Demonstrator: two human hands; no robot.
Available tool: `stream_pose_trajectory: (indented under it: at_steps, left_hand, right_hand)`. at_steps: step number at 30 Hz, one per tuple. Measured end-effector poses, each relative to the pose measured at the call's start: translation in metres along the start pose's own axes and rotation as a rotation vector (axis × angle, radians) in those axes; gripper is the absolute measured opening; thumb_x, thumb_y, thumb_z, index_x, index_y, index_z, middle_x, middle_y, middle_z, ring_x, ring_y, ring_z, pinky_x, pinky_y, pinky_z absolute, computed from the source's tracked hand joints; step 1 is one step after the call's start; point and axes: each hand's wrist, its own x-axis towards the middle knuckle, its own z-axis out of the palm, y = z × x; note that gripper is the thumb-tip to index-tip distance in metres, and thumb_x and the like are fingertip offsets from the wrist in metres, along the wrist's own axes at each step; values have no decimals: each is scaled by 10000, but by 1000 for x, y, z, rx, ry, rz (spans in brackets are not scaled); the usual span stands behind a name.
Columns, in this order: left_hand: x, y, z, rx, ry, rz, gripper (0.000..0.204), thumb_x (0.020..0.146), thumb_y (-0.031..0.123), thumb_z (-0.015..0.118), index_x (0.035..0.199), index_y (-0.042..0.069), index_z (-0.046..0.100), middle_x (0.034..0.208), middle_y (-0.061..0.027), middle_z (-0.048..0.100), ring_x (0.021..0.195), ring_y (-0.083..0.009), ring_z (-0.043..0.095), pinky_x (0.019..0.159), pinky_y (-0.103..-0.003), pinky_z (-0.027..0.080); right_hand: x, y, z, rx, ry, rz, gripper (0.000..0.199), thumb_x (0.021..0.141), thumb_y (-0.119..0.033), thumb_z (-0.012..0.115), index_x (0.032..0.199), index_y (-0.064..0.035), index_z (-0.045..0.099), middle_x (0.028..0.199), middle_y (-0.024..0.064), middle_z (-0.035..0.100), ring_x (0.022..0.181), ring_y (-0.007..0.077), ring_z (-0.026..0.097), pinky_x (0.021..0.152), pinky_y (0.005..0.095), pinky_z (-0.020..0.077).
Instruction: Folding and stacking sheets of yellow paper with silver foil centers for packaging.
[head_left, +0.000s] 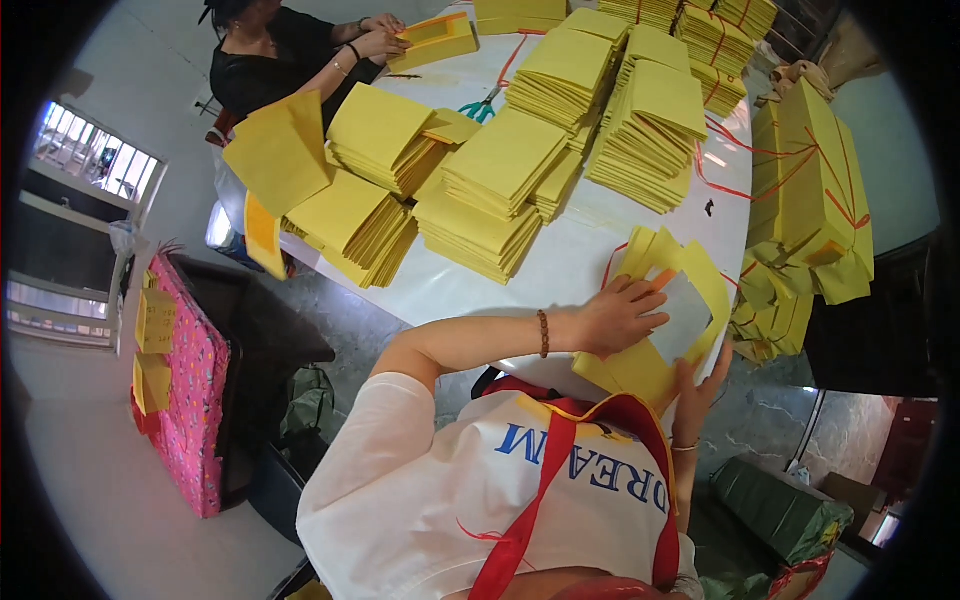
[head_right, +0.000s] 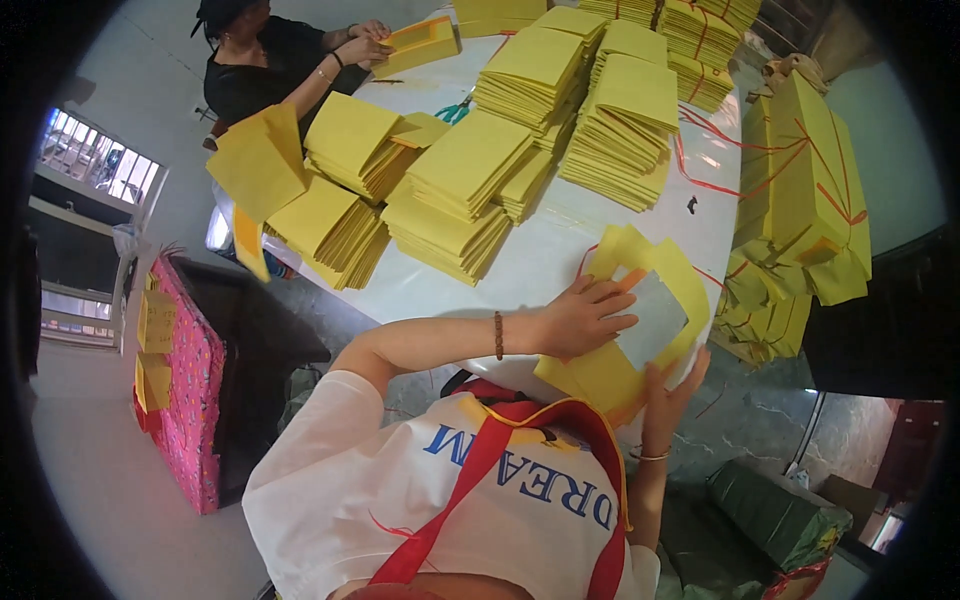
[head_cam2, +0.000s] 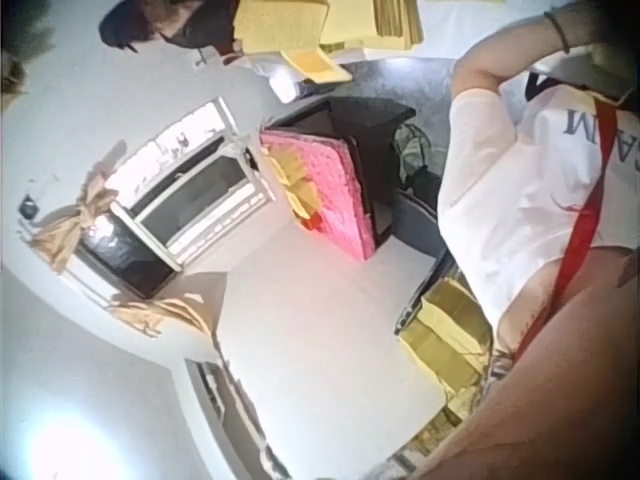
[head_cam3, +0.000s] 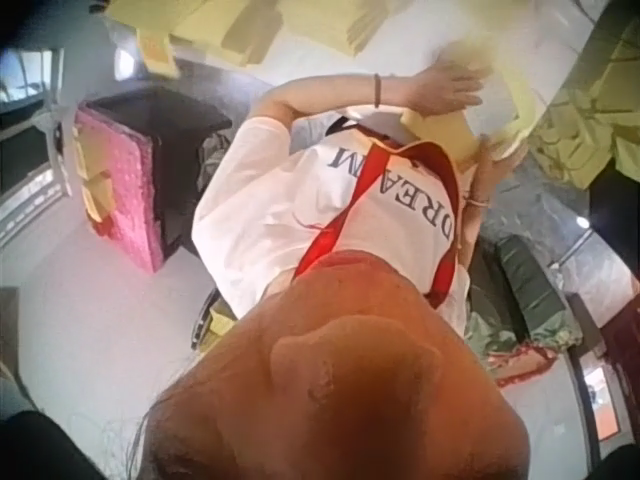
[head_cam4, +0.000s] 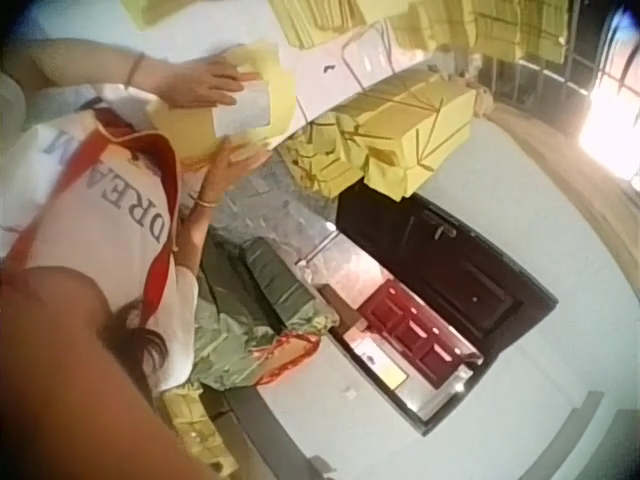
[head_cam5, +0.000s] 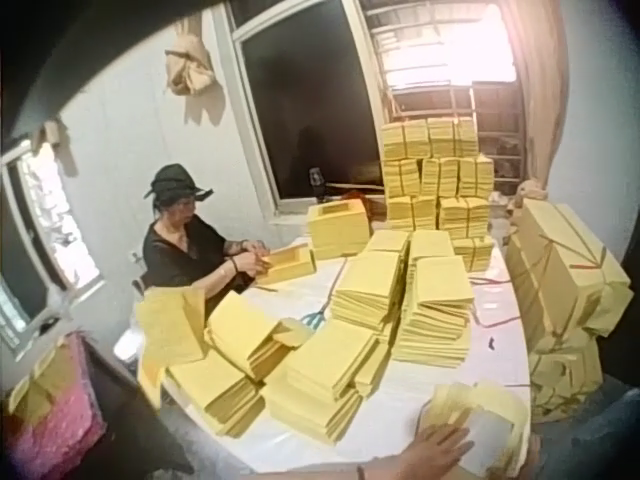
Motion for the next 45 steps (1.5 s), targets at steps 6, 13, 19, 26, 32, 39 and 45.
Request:
stream_pose_trajectory:
  at_steps: [6,13,19,26,32,39,45]
  left_hand:
    - [-3,3,6,-156,5,-61,319,762,185,623,1070,158,542,1193,-56,473,1121,-245,429,852,-453,345]
    - [-81,-52,-129,643,225,-492,630,781,391,628,1272,66,404,1327,-185,338,1222,-404,319,942,-559,273]
    - [-189,-138,-91,815,761,-1069,522,809,280,578,1277,104,427,1407,-175,295,1323,-341,191,1006,-575,97]
    - [-200,-141,-49,708,739,-1056,468,806,205,549,1263,164,456,1436,-123,278,1336,-335,166,1012,-579,44]
    - [-198,-148,-51,695,769,-1007,462,792,197,553,1244,159,464,1427,-118,287,1335,-334,160,1008,-583,26]
    - [-185,-152,-50,660,739,-1037,440,795,197,539,1229,162,472,1414,-118,305,1322,-343,189,990,-599,67]
    - [-200,-147,-45,700,735,-1070,423,796,210,543,1213,168,483,1412,-109,307,1317,-337,201,990,-600,80]
  right_hand:
    - [3,-25,11,24,-18,34,836,772,-45,638,1422,-73,112,1407,160,225,1268,259,295,981,365,345]
    - [18,-2,6,-356,-178,-123,654,755,-91,656,1344,-72,372,1410,201,242,1304,332,258,1028,372,284]
    - [-9,28,-36,-509,-305,-130,624,766,-101,641,1336,-76,389,1414,200,239,1304,322,261,1031,381,278]
    - [22,50,-44,-598,-273,-254,582,781,-115,620,1324,-82,413,1421,197,236,1305,309,266,1035,393,269]
    - [33,85,-64,-630,-215,-282,548,795,-127,603,1314,-86,433,1426,195,233,1305,298,269,1038,404,261]
    - [64,136,-75,-606,-140,-331,511,810,-142,582,1303,-92,457,1433,192,230,1306,285,273,1042,416,251]
    - [9,-42,19,-1274,-266,-511,409,852,-123,508,1252,-37,498,1337,234,394,1298,335,304,1055,484,191]
